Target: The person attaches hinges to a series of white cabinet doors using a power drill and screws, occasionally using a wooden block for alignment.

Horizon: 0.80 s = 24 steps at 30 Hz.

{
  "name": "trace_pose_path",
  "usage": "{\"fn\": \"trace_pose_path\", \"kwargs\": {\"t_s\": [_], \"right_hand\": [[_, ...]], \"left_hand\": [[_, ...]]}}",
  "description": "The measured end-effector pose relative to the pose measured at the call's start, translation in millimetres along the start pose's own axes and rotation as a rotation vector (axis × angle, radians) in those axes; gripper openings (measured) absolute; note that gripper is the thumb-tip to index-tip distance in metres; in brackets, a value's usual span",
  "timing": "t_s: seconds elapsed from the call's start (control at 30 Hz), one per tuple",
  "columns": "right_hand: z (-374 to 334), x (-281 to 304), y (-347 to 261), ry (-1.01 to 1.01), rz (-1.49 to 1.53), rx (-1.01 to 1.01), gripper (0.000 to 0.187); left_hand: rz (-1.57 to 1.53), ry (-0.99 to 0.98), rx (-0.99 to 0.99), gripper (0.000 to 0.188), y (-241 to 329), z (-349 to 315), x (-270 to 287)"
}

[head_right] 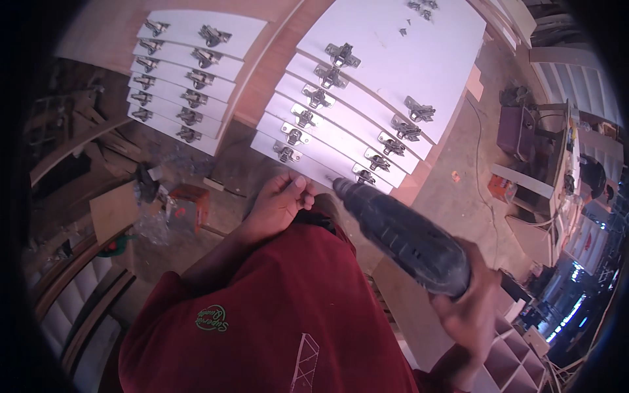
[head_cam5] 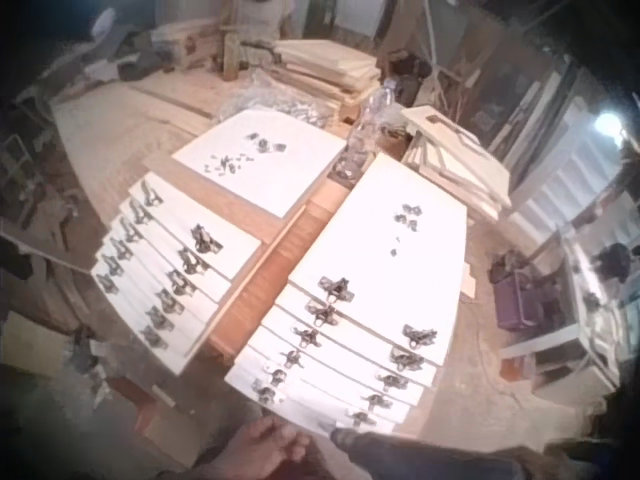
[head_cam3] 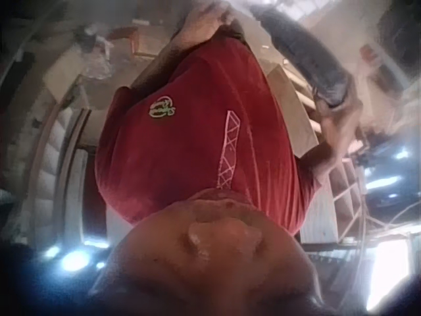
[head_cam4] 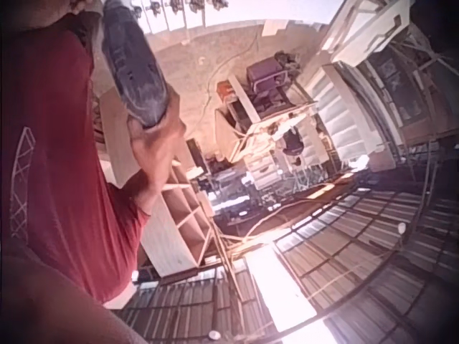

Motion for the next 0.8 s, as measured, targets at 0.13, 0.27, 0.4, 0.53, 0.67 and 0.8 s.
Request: {"fn": "trace_pose_path", "kwargs": {"t_s": [0.13,0.27,0.4,0.53,0.67,0.8], "right_hand": [[-37,-38,22,-0.002,0.5,-0.119,0.053],[-64,-70,36,-0.042,0.69,-0.261,0.055],[-82,-98,37,0.073,0.954,-0.338,0.056],[-94,-107,24,0.091,1.064,-0.391,0.055],[-85,-106,-10,0.135,1.2,-0.528,0.05],[-59,-103,-34,0.273,0.952,-0.45,0.045]], "left_hand": [[-0.211,0.002,0.035,0.016,7,-5,-16],[-0.289,0.012,0.075,0.014,7,-6,-19],[-0.248,0.028,0.197,0.015,11,1,-25],[-0.184,0.019,0.313,0.017,20,12,-29],[-0.251,0.02,0.364,0.018,24,28,-29],[-0.25,0.026,0.374,0.022,29,41,-24]]}}
Point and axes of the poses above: each hand's wrist, its own z-axis towards the middle knuckle, its own x-axis out of the back of the hand, y = z × x, the point moved 1 cm from there along z, towards the middle knuckle, and after that the axes turned 4 degrees about -z, right-handed, at the moved point
